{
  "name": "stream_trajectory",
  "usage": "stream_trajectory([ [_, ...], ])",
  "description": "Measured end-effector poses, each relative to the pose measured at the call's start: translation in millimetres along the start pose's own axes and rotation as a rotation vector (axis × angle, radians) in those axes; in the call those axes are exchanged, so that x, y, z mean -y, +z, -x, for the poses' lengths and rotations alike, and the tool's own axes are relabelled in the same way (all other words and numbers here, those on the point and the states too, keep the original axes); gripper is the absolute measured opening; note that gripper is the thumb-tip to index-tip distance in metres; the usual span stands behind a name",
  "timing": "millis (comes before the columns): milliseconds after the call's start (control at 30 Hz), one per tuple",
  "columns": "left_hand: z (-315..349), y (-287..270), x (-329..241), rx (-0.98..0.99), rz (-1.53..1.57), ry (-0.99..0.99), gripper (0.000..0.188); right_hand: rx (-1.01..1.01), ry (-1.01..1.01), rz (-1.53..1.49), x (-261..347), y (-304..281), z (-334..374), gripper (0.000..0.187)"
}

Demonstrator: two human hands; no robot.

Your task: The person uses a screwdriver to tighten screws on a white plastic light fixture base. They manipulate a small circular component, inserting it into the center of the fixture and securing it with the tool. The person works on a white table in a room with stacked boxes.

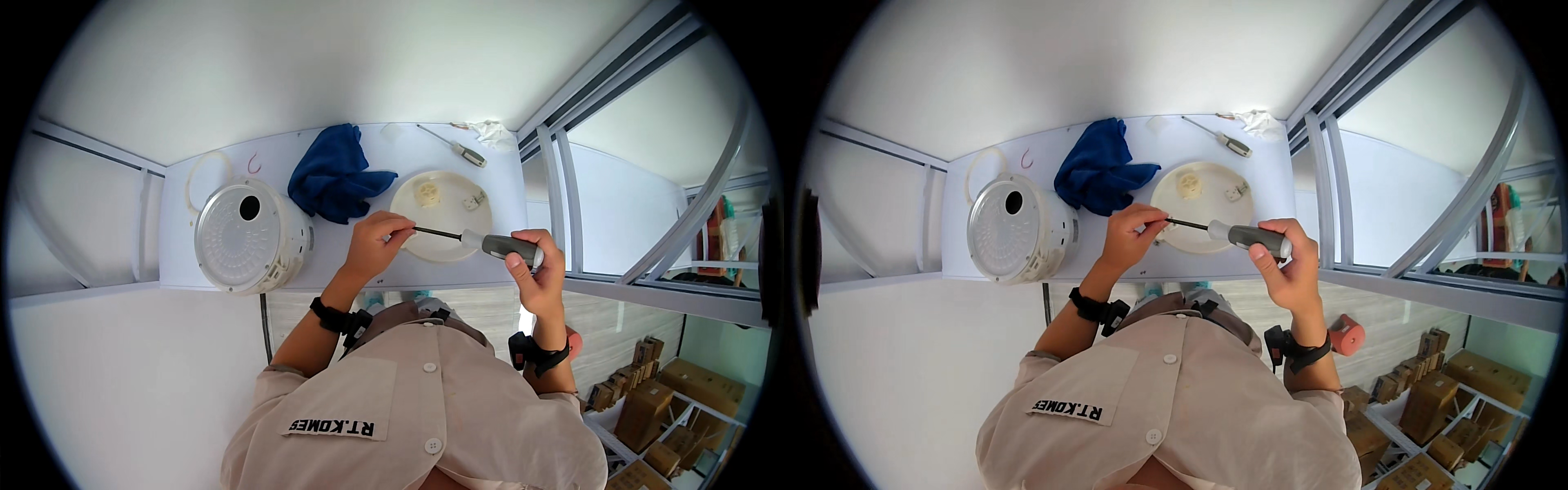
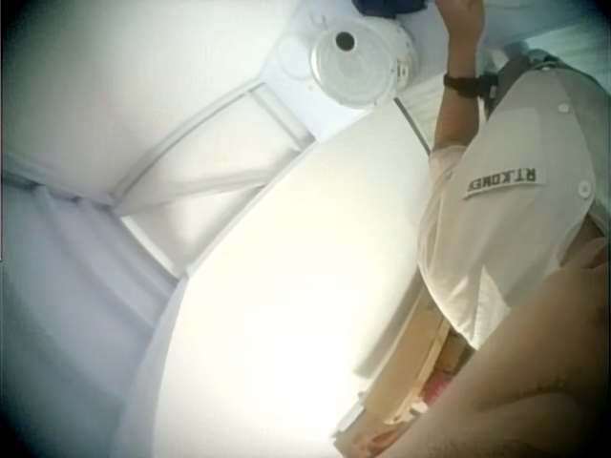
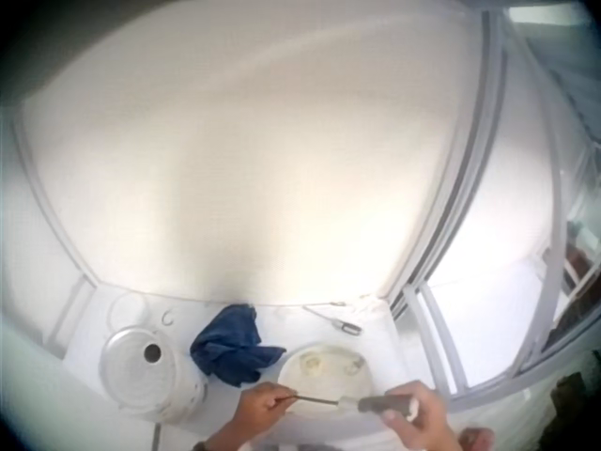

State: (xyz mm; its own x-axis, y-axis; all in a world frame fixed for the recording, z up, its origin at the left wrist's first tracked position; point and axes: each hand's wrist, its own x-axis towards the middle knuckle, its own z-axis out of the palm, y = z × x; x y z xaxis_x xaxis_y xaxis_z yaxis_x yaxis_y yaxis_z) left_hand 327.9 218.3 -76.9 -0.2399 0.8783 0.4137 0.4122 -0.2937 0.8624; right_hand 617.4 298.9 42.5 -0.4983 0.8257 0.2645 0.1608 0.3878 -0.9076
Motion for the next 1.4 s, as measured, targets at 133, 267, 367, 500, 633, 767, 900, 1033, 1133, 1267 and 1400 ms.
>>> stream_trajectory([
  [133, -3, -2, -4, 0.016, -0.031, 0.012, 0.016, 0.003, -0.004, -0.015, -3, -2, -2, 0.032],
  [267, -3, -6, -4, 0.025, -0.077, 0.024, 0.017, 0.014, -0.019, -0.010, -3, -2, -8, 0.031],
  [367, -3, -9, -1, 0.017, -0.101, 0.068, 0.017, 0.027, -0.015, -0.008, -3, -1, -13, 0.030],
  [500, -1, -13, -1, 0.031, -0.114, 0.046, 0.017, 0.036, -0.023, -0.007, 0, 4, -19, 0.030],
  [633, -1, -18, -4, 0.060, -0.150, 0.061, 0.015, 0.069, 0.008, -0.020, 0, 5, -22, 0.028],
  [767, -2, -22, -3, 0.069, -0.183, 0.143, 0.016, 0.099, 0.008, 0.008, 3, 7, -27, 0.027],
  [900, -3, -23, -5, 0.062, -0.166, 0.093, 0.016, 0.131, -0.008, 0.001, 3, 5, -28, 0.026],
  [1033, -3, -25, -4, 0.086, -0.172, 0.060, 0.016, 0.225, -0.082, 0.087, 5, 3, -33, 0.027],
  [1133, -3, -28, -6, 0.138, -0.182, 0.022, 0.018, 0.221, -0.103, 0.122, 4, 2, -34, 0.030],
  [1267, -2, -24, -4, 0.171, -0.217, 0.045, 0.022, 0.184, 0.041, 0.154, 2, 0, -34, 0.029],
  [1400, -6, -13, 0, 0.153, -0.283, 0.109, 0.026, 0.128, 0.088, 0.160, 5, 11, -39, 0.029],
])
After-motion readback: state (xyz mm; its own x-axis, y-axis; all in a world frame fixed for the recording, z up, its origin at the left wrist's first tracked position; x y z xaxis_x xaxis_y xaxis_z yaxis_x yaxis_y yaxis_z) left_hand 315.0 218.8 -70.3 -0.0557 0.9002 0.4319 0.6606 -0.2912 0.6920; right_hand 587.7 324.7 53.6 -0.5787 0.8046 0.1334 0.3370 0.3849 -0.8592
